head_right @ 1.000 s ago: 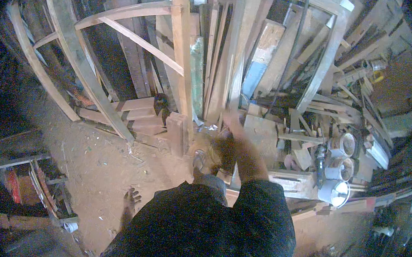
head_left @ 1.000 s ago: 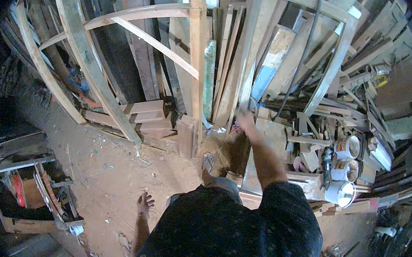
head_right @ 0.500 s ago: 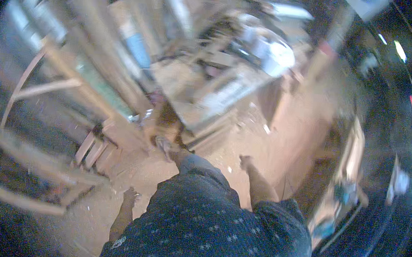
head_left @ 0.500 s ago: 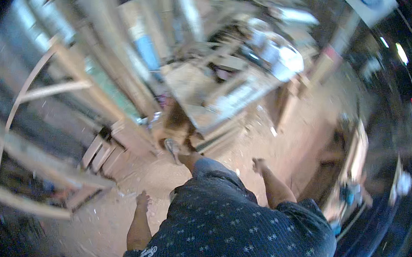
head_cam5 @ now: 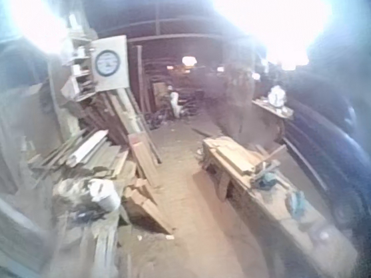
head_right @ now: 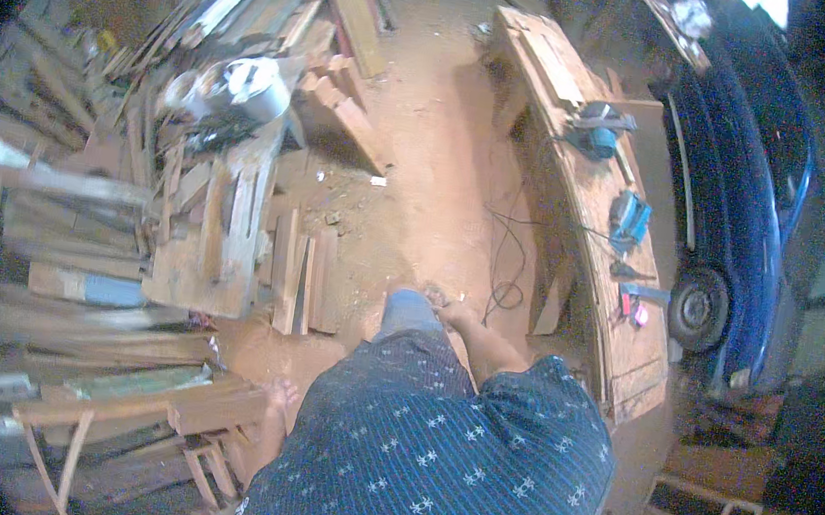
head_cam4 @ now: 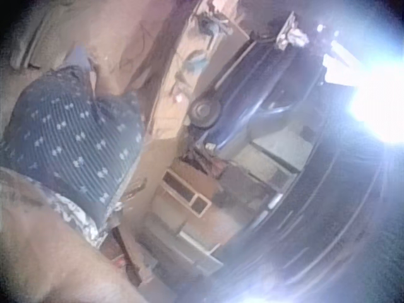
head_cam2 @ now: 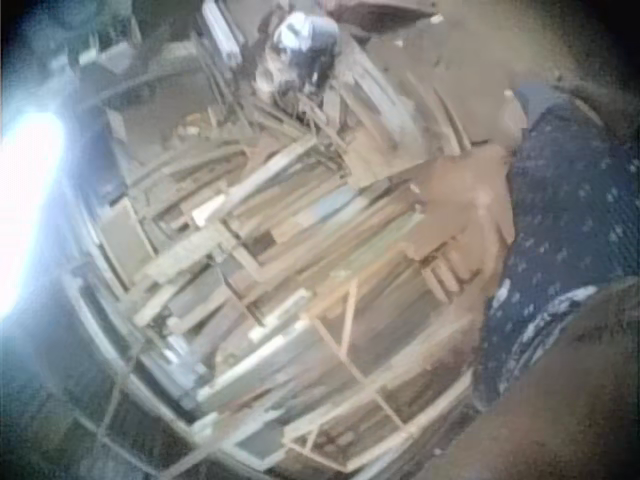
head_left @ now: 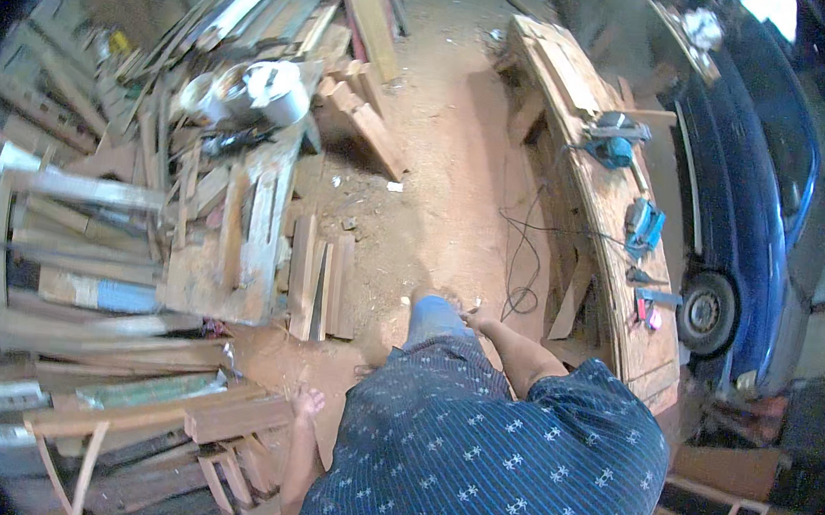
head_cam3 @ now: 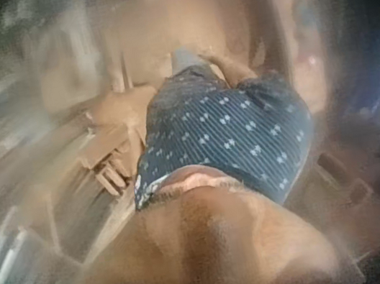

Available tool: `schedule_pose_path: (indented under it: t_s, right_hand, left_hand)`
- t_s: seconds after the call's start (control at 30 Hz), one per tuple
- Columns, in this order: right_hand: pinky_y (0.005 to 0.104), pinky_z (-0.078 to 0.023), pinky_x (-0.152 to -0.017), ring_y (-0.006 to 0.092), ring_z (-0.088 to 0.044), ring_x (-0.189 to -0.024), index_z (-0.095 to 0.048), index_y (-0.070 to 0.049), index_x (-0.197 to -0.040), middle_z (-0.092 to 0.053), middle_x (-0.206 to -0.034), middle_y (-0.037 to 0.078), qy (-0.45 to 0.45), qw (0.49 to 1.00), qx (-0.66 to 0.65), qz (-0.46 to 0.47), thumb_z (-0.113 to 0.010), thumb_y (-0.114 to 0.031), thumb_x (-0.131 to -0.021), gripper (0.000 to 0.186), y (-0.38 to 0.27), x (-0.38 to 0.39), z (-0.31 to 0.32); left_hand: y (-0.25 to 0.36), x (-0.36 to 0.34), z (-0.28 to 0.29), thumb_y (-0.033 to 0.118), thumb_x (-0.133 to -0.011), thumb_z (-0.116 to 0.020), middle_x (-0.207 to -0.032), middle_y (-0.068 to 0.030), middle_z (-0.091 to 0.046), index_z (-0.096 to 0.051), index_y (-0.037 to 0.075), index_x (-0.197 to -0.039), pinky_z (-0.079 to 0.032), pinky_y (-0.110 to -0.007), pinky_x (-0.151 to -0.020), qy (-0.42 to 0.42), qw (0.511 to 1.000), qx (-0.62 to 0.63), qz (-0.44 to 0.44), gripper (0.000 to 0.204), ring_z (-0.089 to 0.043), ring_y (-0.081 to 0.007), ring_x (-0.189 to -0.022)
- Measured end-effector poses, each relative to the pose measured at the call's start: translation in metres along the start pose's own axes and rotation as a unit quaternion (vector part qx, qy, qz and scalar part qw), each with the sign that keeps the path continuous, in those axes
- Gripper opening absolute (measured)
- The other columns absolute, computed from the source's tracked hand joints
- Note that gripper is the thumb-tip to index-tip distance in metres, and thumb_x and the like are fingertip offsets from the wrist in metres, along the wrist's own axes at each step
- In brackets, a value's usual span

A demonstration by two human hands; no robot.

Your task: The person uses a circular saw to cut a piece of wood on a workbench. They measure and mark the wood with a square and pencil, then make several cuts to shape the piece. The person also uses a hand plane to smooth the edges of the wood.

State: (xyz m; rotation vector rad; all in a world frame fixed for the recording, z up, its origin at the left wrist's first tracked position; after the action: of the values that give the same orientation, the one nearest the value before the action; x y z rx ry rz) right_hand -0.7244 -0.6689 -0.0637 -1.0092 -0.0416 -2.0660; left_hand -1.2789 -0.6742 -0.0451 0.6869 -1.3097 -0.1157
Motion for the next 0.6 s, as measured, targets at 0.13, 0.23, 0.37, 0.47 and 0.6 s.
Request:
schedule_pose_path:
  t_s: [0.13,0.23,0.37,0.47,0.6]
  right_hand:
    - [0.0382,-0.055,-0.082,0.0267,-0.072,-0.086,-0.076,-0.007,-0.103,-0.075,-0.098,0.013,-0.002,0.987,-0.113,-0.117,-0.062,-0.055,-0.09,0.053,0.043,0.0,0.028]
    - [0.0403,-0.055,-0.08,0.0284,-0.071,-0.083,-0.077,-0.007,-0.096,-0.075,-0.091,0.014,0.046,0.981,-0.169,-0.085,-0.062,-0.054,-0.089,0.05,0.077,-0.017,0.086]
    - [0.0432,-0.053,-0.075,0.0295,-0.069,-0.077,-0.076,-0.005,-0.088,-0.074,-0.085,0.014,0.161,0.956,-0.231,-0.083,-0.062,-0.049,-0.091,0.047,0.173,-0.069,0.144]
    - [0.0409,-0.05,-0.085,0.0276,-0.065,-0.097,-0.074,-0.005,-0.105,-0.069,-0.103,0.017,0.15,0.922,-0.328,-0.141,-0.066,-0.043,-0.091,0.041,0.19,-0.08,0.213]
    - [0.0329,-0.05,-0.06,0.0145,-0.062,-0.066,-0.072,-0.002,-0.101,-0.067,-0.075,0.006,0.286,0.859,-0.413,-0.103,-0.068,-0.032,-0.093,0.031,0.24,-0.122,0.27]
  left_hand:
    - [0.015,0.038,-0.071,0.036,-0.101,-0.056,-0.068,-0.0024,-0.054,-0.057,0.014,-0.09,-0.046,-0.035,-0.049,-0.061,0.995,-0.072,0.012,0.025,-0.053,-0.0178,-0.054]
    - [0.029,0.06,-0.143,0.038,-0.102,-0.056,-0.069,-0.0026,-0.055,-0.058,0.011,-0.088,-0.047,-0.034,-0.053,-0.127,0.985,-0.115,-0.003,0.03,-0.055,-0.0166,-0.057]
    - [0.114,0.102,-0.341,0.039,-0.103,-0.055,-0.07,-0.0028,-0.058,-0.06,0.009,-0.085,-0.05,-0.032,-0.059,-0.286,0.93,-0.168,-0.16,0.036,-0.057,-0.0149,-0.063]
    - [0.222,0.246,-0.501,0.031,-0.102,-0.06,-0.093,-0.0055,-0.066,-0.06,0.0,-0.125,-0.052,-0.03,-0.079,-0.346,0.822,-0.303,-0.336,0.039,-0.064,-0.014,-0.085]
    - [0.312,0.467,-0.634,0.013,-0.09,-0.071,-0.094,-0.0077,-0.068,-0.056,0.004,-0.132,-0.052,-0.035,-0.088,-0.636,0.603,-0.219,-0.429,0.046,-0.066,-0.0182,-0.09]
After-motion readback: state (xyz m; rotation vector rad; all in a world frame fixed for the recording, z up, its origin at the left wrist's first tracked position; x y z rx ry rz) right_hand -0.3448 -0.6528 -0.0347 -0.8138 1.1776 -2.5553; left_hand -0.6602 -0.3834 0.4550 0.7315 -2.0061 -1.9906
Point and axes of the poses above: each hand's wrist, its own x-axis away from the middle knuckle, its own z-axis out of the back of the hand, y = z × x, the point moved 1 cm from there along -x, towards the middle knuckle
